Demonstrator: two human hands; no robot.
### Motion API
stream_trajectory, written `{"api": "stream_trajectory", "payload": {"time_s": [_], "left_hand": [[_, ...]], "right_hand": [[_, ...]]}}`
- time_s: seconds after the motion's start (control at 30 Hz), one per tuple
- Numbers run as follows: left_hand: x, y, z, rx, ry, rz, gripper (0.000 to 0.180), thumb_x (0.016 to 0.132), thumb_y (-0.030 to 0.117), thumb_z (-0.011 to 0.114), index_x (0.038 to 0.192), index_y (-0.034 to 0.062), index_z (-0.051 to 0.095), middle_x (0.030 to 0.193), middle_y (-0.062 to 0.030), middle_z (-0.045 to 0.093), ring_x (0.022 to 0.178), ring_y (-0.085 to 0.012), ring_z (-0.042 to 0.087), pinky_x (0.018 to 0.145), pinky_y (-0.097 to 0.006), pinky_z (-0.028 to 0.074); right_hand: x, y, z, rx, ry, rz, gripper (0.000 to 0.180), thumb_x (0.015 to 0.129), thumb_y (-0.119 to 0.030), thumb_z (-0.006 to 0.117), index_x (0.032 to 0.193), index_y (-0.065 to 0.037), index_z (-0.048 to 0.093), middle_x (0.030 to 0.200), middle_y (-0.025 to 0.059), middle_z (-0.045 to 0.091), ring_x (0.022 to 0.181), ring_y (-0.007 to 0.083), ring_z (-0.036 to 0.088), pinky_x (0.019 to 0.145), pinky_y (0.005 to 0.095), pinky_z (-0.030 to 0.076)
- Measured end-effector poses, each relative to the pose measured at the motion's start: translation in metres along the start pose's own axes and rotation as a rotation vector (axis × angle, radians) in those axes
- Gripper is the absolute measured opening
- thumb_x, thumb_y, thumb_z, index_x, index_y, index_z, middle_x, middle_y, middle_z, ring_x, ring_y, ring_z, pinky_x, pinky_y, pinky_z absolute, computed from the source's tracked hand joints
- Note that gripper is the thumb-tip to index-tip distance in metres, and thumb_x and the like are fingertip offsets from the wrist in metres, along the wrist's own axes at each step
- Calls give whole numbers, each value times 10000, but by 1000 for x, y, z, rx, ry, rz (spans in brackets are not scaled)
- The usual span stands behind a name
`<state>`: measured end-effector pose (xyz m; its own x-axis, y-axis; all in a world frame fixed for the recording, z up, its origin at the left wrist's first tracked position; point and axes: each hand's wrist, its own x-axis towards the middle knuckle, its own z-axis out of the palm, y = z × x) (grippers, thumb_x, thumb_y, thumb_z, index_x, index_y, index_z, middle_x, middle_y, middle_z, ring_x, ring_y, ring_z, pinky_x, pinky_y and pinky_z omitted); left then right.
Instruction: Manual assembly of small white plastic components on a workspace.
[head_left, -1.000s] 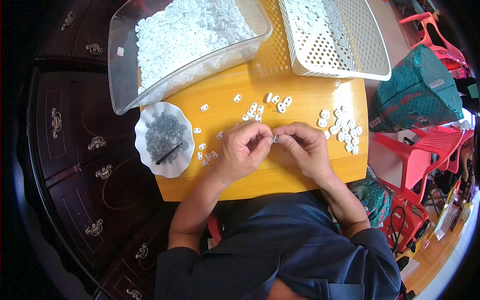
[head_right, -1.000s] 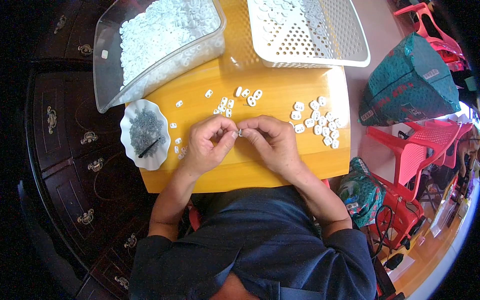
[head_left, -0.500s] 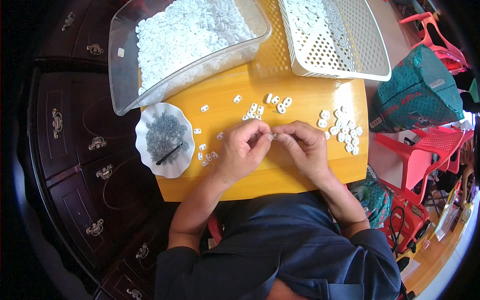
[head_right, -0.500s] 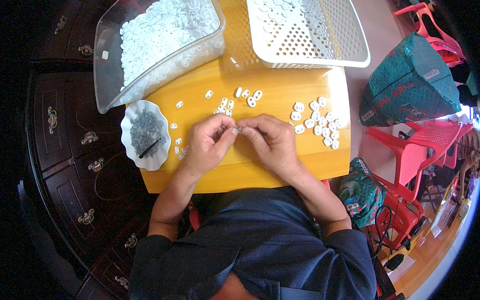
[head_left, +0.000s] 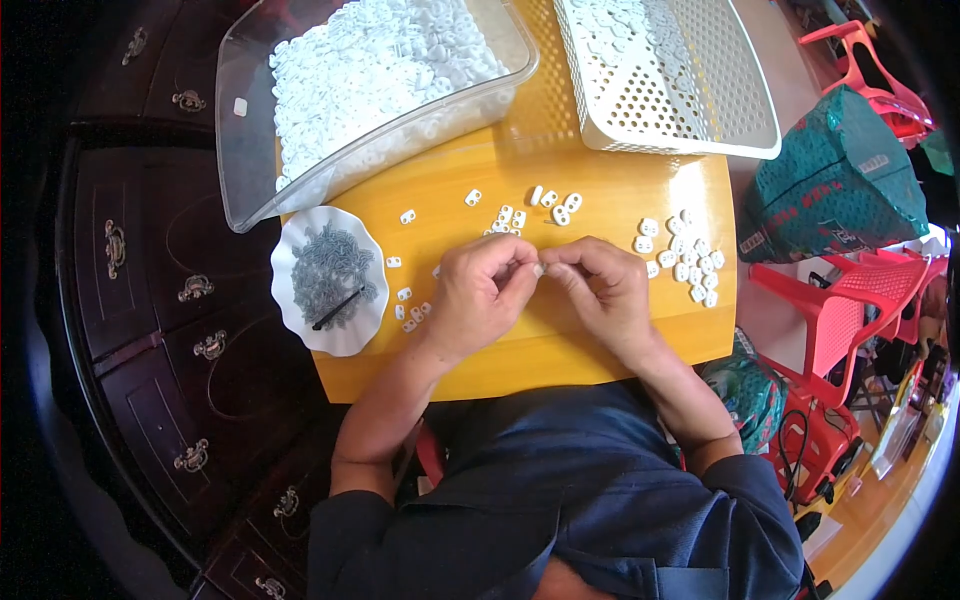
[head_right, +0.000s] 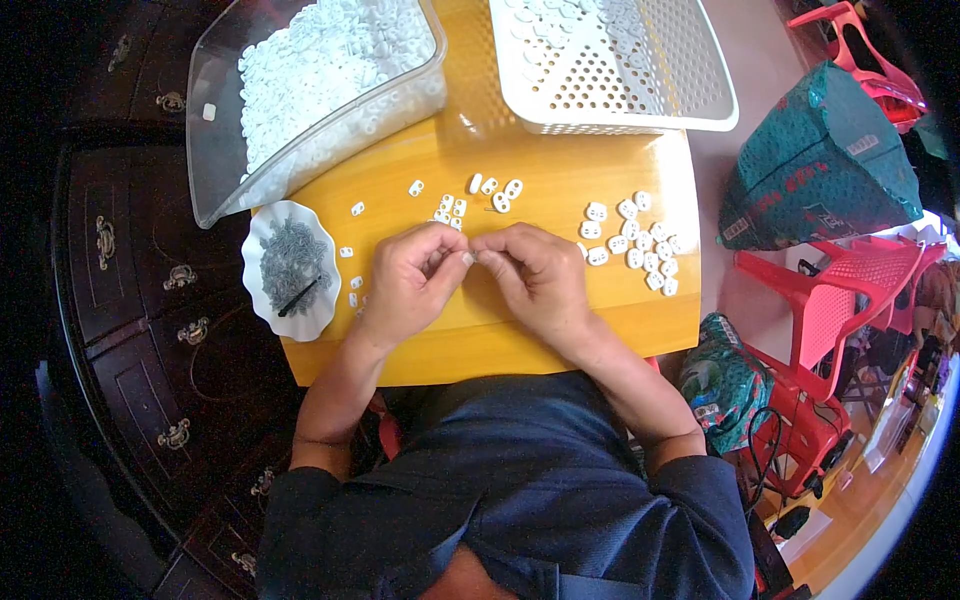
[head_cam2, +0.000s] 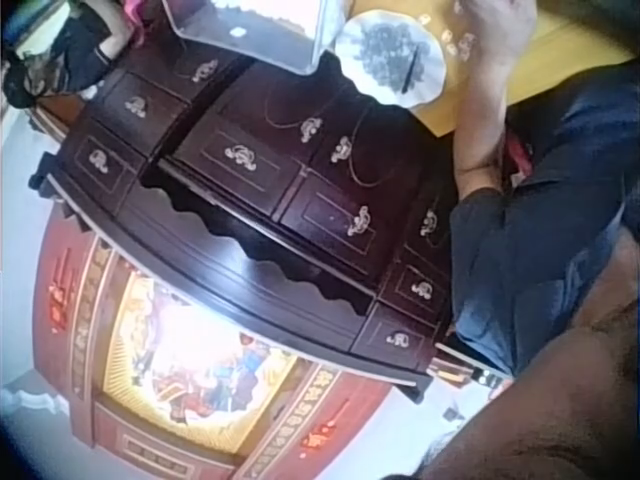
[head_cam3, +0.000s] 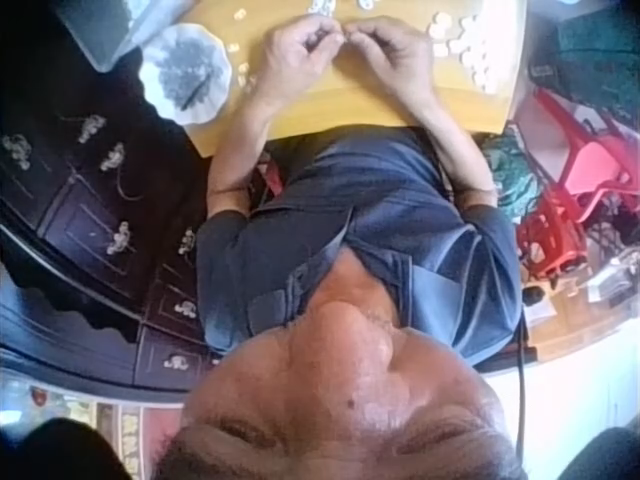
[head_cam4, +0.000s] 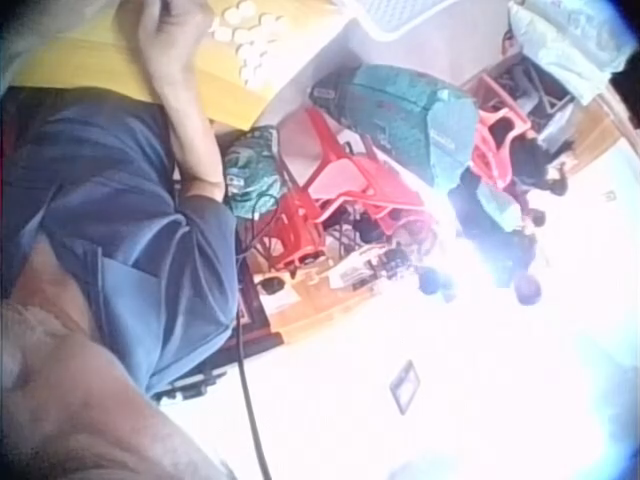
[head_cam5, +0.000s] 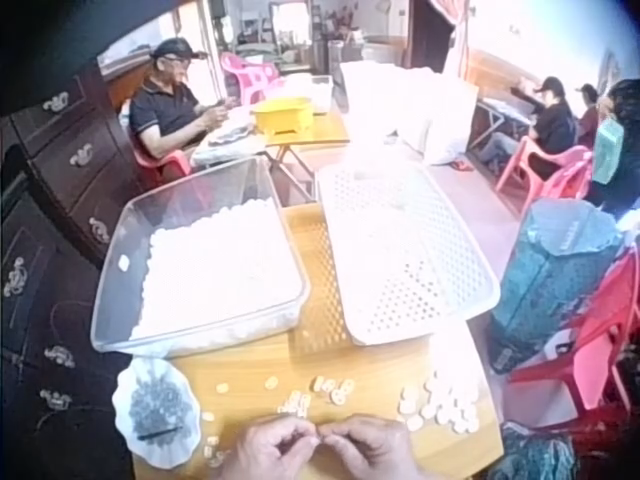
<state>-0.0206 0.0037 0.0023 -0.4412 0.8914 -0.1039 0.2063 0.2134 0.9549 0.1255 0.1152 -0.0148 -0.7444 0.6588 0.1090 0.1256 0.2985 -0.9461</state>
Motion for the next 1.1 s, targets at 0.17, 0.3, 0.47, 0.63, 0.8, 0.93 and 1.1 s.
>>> {"api": "stream_trajectory", "payload": {"time_s": [0.17, 0.3, 0.47, 0.63, 0.8, 0.93, 1.1], "left_hand": [[3, -7, 3, 22, 32, 32, 40, 860, -18, 676, 870, -19, 637, 732, -81, 646, 589, -106, 587, 527, -281, 451], [8, -10, -2, -53, -16, 4, 70, 859, 13, 703, 909, -16, 665, 774, -81, 685, 586, -109, 617, 537, -267, 472], [22, 2, -19, 81, -14, 19, 117, 871, -19, 710, 984, -13, 682, 769, 12, 654, 629, 2, 531, 546, -187, 428], [46, 4, -16, 372, 96, 164, 213, 831, 32, 745, 1038, 22, 693, 813, -66, 671, 607, -106, 606, 559, -264, 483], [59, 1, -4, 598, 104, 302, 207, 849, 114, 730, 1042, 53, 691, 893, -117, 687, 718, -282, 679, 641, -380, 538], [63, -7, 1, 634, 85, 294, 183, 853, 128, 719, 1018, 55, 691, 904, -123, 689, 754, -317, 685, 674, -406, 547], [63, -8, -1, 619, 118, 302, 115, 877, 92, 690, 982, 47, 692, 842, -107, 689, 690, -264, 675, 625, -375, 531]], "right_hand": [[1, -1, 3, -33, 54, 16, 71, 879, -29, 729, 948, -30, 745, 826, 125, 719, 670, 219, 693, 598, 288, 532], [0, 7, 0, 107, 15, 84, 75, 915, -40, 706, 979, -15, 736, 824, 90, 726, 689, 146, 680, 623, 265, 526], [-1, 3, -10, 397, 39, 264, 112, 967, -51, 668, 1051, 6, 714, 871, 15, 715, 769, 61, 633, 691, 229, 514], [1, 3, -19, 441, 63, 288, 138, 985, -52, 648, 1100, 8, 694, 897, -15, 691, 772, 30, 593, 690, 189, 486], [1, 5, -21, 454, 56, 312, 147, 990, -60, 644, 1112, 11, 687, 884, -21, 685, 755, 23, 578, 673, 187, 477], [0, 7, -20, 426, 75, 297, 146, 990, -63, 644, 1108, 11, 687, 875, -24, 681, 749, 22, 572, 671, 186, 475], [1, 5, -20, 419, 66, 311, 142, 988, -62, 646, 1101, 13, 689, 874, -21, 683, 757, 22, 576, 676, 188, 475]]}}
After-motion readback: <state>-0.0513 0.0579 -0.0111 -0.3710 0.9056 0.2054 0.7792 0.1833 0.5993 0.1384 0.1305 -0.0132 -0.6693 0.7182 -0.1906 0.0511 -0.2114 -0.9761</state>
